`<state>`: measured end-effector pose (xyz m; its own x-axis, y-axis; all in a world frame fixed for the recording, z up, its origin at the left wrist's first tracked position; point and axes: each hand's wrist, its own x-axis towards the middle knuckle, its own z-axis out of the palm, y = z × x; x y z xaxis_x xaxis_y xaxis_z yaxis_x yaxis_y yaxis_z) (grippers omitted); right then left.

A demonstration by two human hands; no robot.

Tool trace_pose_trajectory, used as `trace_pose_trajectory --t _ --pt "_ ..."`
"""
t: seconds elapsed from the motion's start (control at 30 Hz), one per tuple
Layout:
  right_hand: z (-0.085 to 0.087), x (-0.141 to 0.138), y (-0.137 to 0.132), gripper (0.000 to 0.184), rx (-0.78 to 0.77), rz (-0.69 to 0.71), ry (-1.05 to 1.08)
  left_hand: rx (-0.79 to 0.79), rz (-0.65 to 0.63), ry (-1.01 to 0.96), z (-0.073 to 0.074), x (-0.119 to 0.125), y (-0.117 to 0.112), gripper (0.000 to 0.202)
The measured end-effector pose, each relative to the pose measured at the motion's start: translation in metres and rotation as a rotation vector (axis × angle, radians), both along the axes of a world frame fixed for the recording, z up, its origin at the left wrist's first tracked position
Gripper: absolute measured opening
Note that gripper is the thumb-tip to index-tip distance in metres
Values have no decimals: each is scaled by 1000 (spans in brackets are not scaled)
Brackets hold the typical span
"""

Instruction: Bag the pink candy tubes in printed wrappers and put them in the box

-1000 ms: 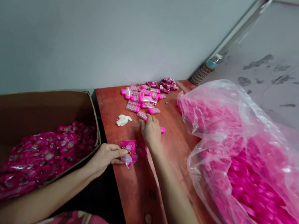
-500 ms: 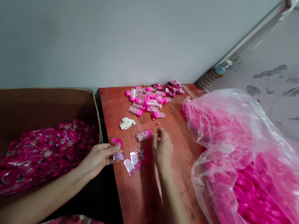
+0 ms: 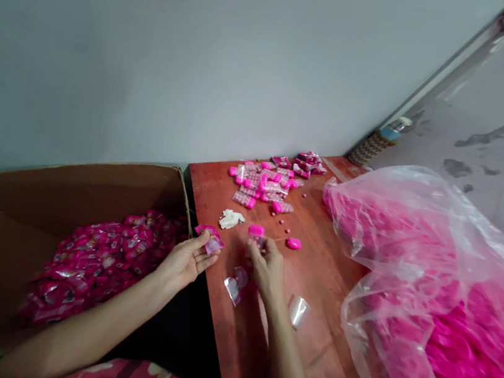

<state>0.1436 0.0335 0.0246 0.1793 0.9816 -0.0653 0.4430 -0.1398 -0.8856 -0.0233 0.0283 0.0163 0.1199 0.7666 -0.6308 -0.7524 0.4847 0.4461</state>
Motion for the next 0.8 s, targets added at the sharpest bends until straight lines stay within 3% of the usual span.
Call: trace_pose_trajectory --t 0.1,0.23,0.43,0.63,0.8 --pt "5 -17 -42 25 -85 52 439 -11 1 -19 2 7 4 17" --pt "7 -39 -74 25 -116 -3 551 25 -13 -60 5 21 4 16" --pt "11 -46 -76 21 -50 -86 564 120 -103 -62 11 31 -4 21" --pt "11 -43 -78 23 -62 42 668 284 -268 45 24 29 -10 29" --pt "8 -36 -79 22 -23 17 678 456 -417 66 27 28 -10 31"
